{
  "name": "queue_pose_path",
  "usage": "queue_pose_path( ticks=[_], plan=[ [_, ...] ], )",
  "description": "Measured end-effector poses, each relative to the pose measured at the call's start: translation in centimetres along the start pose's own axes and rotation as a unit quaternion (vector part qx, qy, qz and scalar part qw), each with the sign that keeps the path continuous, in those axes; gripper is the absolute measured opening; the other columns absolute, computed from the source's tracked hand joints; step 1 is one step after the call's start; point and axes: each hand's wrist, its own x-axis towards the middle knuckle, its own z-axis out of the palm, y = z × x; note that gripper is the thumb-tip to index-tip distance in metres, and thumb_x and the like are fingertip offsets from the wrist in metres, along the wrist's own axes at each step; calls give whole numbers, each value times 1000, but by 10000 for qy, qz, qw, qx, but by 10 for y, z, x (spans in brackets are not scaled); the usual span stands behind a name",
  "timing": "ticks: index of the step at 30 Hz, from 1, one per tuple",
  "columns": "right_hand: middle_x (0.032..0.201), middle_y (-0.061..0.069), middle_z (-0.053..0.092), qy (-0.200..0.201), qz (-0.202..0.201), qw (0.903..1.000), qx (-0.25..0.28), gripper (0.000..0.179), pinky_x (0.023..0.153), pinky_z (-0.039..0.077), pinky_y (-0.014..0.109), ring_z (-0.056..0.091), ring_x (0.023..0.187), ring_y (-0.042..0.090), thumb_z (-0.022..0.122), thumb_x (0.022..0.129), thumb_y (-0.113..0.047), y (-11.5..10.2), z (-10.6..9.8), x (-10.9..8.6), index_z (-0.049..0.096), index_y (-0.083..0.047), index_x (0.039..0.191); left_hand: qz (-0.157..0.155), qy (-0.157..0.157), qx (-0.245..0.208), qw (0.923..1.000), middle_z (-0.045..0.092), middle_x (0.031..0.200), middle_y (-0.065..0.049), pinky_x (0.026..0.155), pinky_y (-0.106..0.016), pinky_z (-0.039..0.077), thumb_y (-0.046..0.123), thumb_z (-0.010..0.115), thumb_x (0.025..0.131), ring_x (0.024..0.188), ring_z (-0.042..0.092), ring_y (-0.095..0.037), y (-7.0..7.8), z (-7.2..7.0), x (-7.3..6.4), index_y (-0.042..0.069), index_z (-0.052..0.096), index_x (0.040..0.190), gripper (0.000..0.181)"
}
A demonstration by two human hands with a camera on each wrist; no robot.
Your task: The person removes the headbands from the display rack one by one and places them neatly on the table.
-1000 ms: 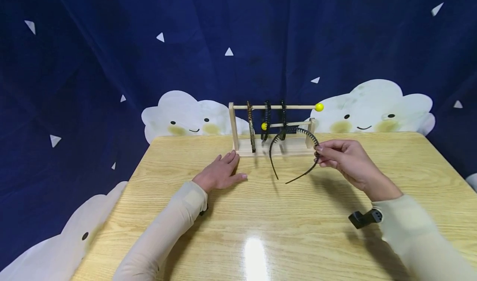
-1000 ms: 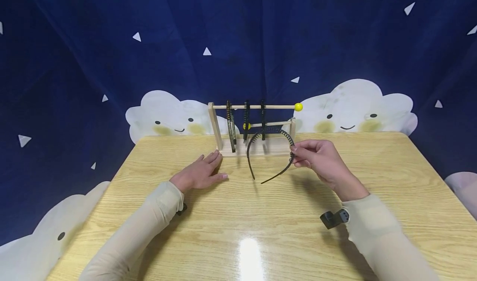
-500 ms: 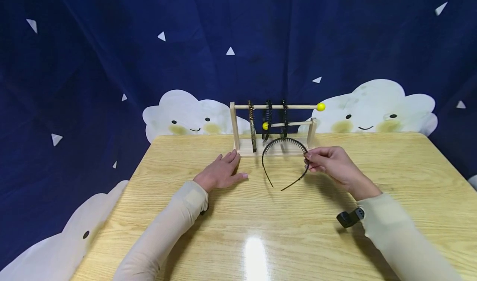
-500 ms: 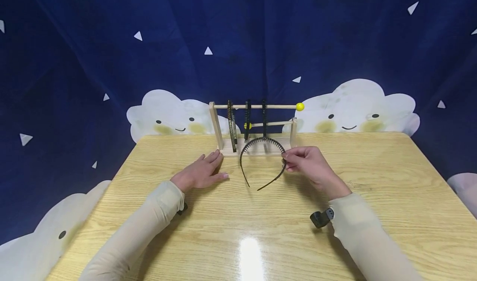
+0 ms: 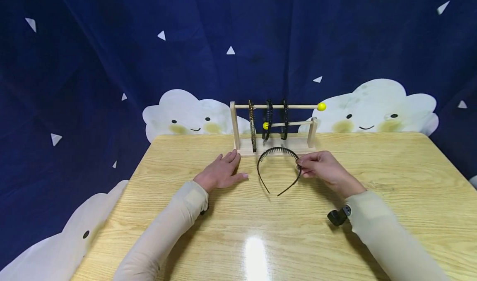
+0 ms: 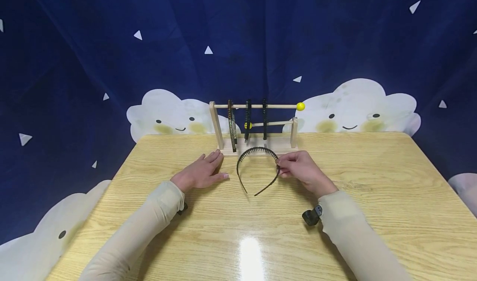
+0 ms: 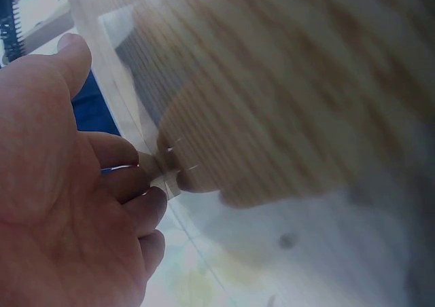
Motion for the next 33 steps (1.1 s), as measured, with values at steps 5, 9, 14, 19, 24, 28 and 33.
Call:
queue_pose_path(
  ticks=[5,9,14,19,24,28,33],
  plan=[
    [86,14,69,-42,88,9999,-45,35,65,59,22,65,67,8,54,101,3,4,3,7,49,29,123,-29,-9,21,10000,11,165,-19,122,-47,15,67,35,101,151,16,-31,0,0,0,1,19,160,90],
    [87,15,69,-53,204,9998,-10,34,65,59,22,64,66,8,53,101,3,7,5,10,49,29,122,-48,0,16,10000,11,165,-19,122,-47,15,66,35,101,151,16,-31,0,1,1,1,19,160,89],
    [87,12,65,-69,400,9992,-64,32,65,59,23,63,66,10,51,101,4,11,5,14,50,27,122,-30,9,28,10000,12,165,-20,122,-47,15,66,35,101,151,16,-31,0,1,1,1,20,160,89],
    [84,10,64,-20,444,9987,-267,30,65,59,24,63,67,11,50,101,4,16,7,18,53,26,122,-60,7,-4,10000,11,165,-19,122,-47,14,66,36,101,152,15,-31,1,-1,-1,1,20,160,89],
    [83,10,64,26,464,9976,-504,28,64,59,25,63,68,12,49,102,3,20,9,21,56,24,120,-57,0,13,10000,11,165,-19,122,-47,14,66,35,101,152,15,-31,0,0,-1,1,20,160,89],
    [86,12,64,82,479,9966,-661,28,64,59,25,63,69,13,48,103,3,22,11,23,58,23,119,-55,-27,25,10000,10,165,-19,122,-47,13,66,34,101,152,15,-30,0,0,0,1,19,160,89],
    [90,15,64,115,520,9947,-884,27,63,59,25,64,69,13,47,103,3,20,13,24,60,22,117,-77,-67,40,9999,10,165,-19,123,-46,13,67,33,101,152,14,-29,1,0,1,2,18,160,89]
  ],
)
